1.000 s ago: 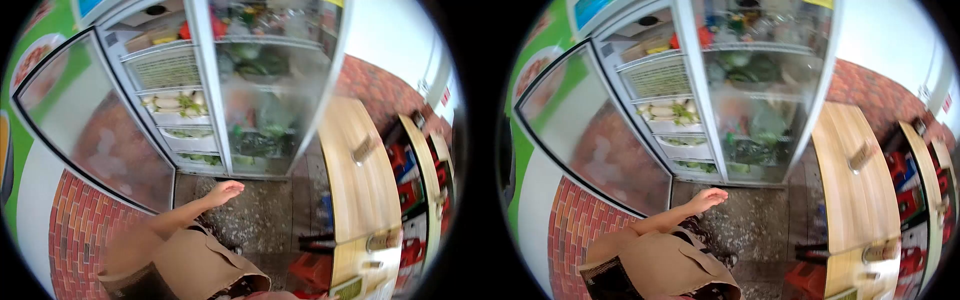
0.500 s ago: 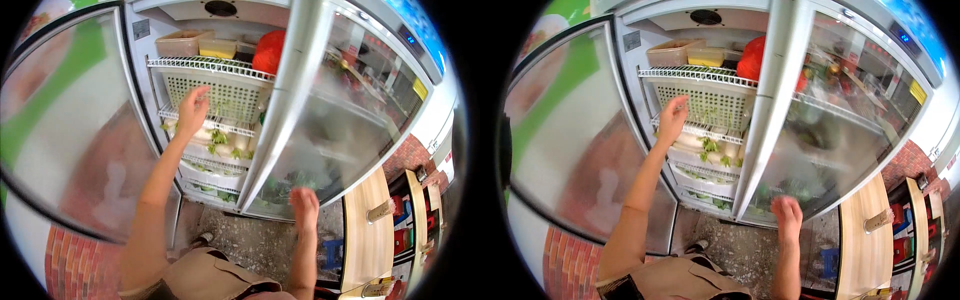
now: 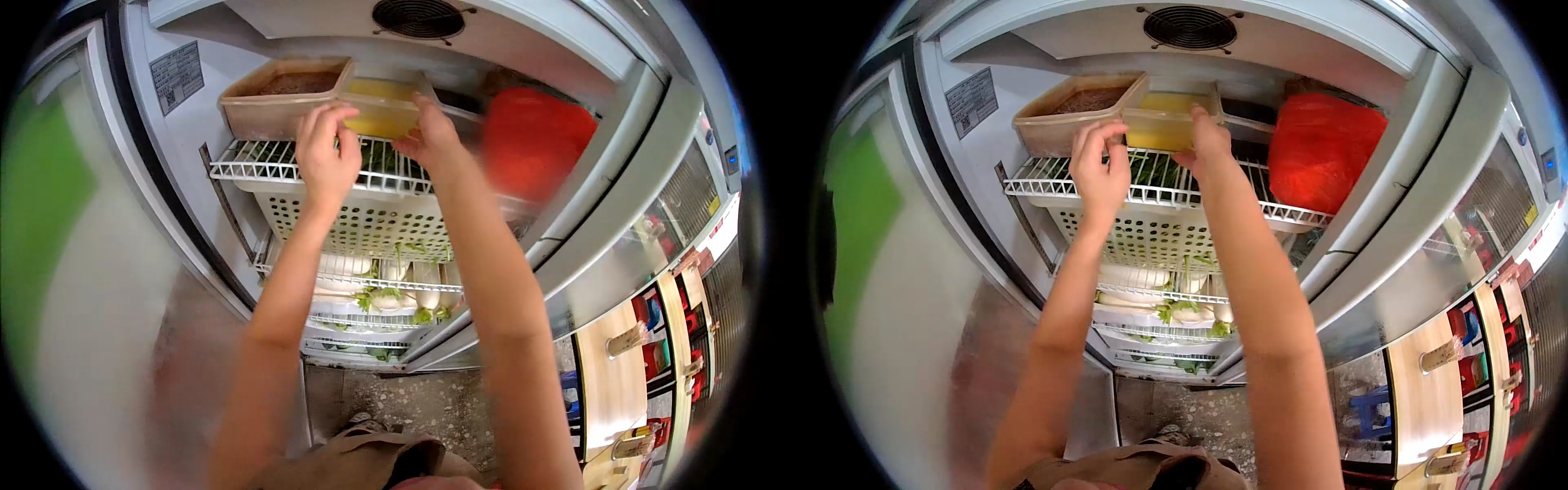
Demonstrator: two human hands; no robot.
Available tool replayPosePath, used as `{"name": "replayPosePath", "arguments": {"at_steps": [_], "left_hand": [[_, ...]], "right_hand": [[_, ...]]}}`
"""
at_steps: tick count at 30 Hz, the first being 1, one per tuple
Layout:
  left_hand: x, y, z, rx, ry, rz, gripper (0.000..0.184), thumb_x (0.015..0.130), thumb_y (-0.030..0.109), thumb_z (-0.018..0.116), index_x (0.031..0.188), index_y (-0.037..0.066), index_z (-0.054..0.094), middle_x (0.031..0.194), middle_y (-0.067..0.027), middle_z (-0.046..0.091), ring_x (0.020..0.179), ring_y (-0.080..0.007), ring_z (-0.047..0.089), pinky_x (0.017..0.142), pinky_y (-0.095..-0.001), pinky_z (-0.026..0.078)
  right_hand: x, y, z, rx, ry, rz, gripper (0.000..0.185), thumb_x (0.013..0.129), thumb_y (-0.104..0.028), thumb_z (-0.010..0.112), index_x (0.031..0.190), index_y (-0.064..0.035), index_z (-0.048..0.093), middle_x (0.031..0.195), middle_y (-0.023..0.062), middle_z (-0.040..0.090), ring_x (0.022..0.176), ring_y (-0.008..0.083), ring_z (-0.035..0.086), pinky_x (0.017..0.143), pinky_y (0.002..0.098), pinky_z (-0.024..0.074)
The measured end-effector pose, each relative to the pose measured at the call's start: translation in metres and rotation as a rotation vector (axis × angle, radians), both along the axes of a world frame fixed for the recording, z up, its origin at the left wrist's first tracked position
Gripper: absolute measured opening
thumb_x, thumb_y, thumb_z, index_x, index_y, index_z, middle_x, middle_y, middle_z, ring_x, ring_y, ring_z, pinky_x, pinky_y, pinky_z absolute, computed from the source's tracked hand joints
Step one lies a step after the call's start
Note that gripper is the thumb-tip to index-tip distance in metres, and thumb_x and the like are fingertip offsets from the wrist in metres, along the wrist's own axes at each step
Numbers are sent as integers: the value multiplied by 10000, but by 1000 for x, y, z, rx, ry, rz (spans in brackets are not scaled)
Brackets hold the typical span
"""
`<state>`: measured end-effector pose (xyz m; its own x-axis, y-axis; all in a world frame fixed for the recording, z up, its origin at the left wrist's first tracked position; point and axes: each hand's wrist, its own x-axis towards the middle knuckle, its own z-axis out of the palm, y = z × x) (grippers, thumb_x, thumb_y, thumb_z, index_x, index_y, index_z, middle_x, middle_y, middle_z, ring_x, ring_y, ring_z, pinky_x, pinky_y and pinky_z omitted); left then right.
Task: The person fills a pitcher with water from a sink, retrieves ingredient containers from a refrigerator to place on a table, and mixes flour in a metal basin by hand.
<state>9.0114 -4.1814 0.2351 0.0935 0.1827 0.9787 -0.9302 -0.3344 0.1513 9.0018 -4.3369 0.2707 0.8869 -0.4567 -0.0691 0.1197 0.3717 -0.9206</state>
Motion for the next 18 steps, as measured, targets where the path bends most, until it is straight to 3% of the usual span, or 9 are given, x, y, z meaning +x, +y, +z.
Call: {"name": "replayPosePath", "arguments": {"at_steps": [1,3,7,9,11,13,15,17,18], "left_hand": [[1,0,-1,2,0,-4,199,728,-79,518,874,24,605,909,-102,630,803,-242,605,710,-304,478],[4,1,-2,-122,7,-95,194,724,-98,514,851,17,608,890,-94,636,771,-201,605,681,-275,476],[4,4,-2,-167,115,-208,193,738,-97,504,858,12,609,857,-75,619,753,-149,592,680,-258,470],[-2,7,-1,-171,172,-220,184,741,-86,508,861,10,608,852,-72,613,749,-145,589,680,-259,470],[-1,9,8,-171,213,-231,175,745,-75,511,865,7,607,846,-69,608,744,-142,586,680,-259,470],[-1,9,8,-192,301,-275,172,720,-74,520,851,7,595,829,-105,603,767,-243,595,687,-312,479],[8,8,9,-183,283,-225,123,750,1,544,860,1,597,805,-130,615,735,-258,607,678,-326,482],[10,13,13,-70,575,-241,164,776,116,563,871,-11,607,781,-174,634,728,-297,624,696,-358,485],[7,16,16,19,661,-184,335,822,296,540,895,-17,633,811,-224,645,792,-355,632,761,-408,480]], "right_hand": [[19,2,-3,2,0,-4,463,832,-254,607,1154,35,441,1069,172,504,965,291,533,751,411,511],[48,4,-10,-53,179,-526,385,804,-215,642,1097,-7,504,968,138,542,784,251,553,638,368,505],[34,3,5,97,113,-522,400,769,-231,659,1034,50,555,987,157,596,782,224,614,592,335,529],[28,4,7,191,19,-457,284,770,-110,648,994,16,527,897,133,551,694,241,537,586,390,503],[23,8,12,225,6,-473,278,771,-114,645,981,21,523,895,139,544,686,240,533,589,394,505],[13,12,9,262,20,-497,272,772,-117,643,968,26,519,894,145,537,677,240,528,591,399,508],[4,14,7,228,-15,-494,253,776,-115,623,953,31,515,838,140,522,653,231,521,598,400,512],[-7,15,6,208,-18,-454,240,784,-139,612,935,25,522,795,124,514,647,231,521,602,402,514],[-14,16,5,184,-21,-409,232,792,-164,600,918,19,529,752,108,506,641,232,521,606,404,516]]}}
